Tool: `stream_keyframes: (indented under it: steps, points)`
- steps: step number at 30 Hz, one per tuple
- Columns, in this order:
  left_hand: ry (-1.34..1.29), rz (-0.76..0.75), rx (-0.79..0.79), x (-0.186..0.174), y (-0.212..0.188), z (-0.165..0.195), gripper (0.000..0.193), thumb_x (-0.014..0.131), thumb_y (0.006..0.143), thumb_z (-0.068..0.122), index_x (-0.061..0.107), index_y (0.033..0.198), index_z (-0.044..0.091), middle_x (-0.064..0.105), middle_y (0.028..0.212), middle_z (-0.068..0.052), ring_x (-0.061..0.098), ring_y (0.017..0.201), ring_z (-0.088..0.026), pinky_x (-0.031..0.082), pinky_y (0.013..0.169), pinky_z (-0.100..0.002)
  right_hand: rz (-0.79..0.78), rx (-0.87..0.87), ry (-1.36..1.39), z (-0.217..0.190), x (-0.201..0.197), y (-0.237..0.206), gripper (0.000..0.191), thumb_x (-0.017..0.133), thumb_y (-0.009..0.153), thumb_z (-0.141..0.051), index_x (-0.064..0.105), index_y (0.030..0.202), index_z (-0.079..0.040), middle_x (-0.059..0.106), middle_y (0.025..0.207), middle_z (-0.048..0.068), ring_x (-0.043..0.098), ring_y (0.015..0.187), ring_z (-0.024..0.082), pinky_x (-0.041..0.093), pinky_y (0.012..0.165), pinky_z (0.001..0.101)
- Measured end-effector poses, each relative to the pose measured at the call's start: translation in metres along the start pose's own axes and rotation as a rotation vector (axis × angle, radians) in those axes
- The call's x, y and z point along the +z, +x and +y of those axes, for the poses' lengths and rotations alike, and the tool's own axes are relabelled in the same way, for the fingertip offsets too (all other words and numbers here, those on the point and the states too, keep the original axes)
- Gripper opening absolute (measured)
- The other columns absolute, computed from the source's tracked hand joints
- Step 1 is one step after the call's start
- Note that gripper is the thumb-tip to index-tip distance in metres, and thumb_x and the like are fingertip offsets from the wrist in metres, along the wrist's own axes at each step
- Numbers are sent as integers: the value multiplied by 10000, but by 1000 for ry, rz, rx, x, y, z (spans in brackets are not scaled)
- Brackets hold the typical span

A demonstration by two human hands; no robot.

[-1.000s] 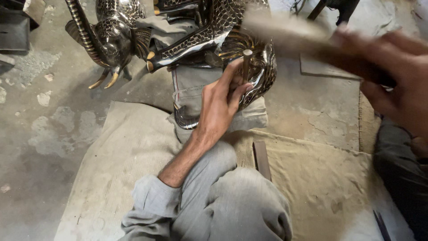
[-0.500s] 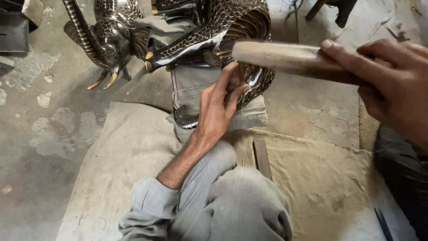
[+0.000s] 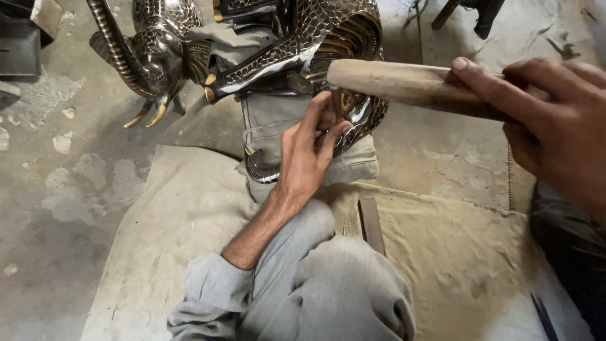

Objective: The person sits on the floor and uses a wooden mallet to repeatedly strike a small metal punch held against a decorative metal elephant figurine. The person adjusts the figurine's position and continues hammering the same area.

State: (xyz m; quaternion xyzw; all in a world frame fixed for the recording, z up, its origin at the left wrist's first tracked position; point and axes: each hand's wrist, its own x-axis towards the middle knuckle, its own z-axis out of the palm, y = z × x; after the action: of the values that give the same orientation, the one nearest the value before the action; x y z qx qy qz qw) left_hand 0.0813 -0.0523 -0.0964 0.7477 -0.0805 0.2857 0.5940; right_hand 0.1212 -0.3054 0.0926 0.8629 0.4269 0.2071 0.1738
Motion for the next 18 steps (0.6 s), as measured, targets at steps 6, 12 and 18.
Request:
stream_keyframes:
  steps: [6,12,18]
  points:
    - [55,-5,-13,-2,-1,1,472,716,1025,76,496,1443,92,761,1007,-104,758,897,-141,646,708,-302,-19,54,111,-1,-5,1,753,753,820,-7,555,1536,-124,692,1081,186,698,799,243,625,758,377]
    - [3,0,-2,-1,-5,-3,492,705,1028,71,479,1464,95,758,1029,-105,758,912,-140,662,702,-287,3,106,190,-6,-8,0,744,742,819,-8,557,1527,-140,684,1034,164,684,755,229,610,725,372]
    - [28,-13,11,-2,-5,-5,499,698,1028,60,470,1472,87,752,1003,-93,748,879,-129,654,683,-280,25,29,156,0,5,-3,642,730,907,-38,572,1519,-151,700,1028,173,673,778,224,610,755,391]
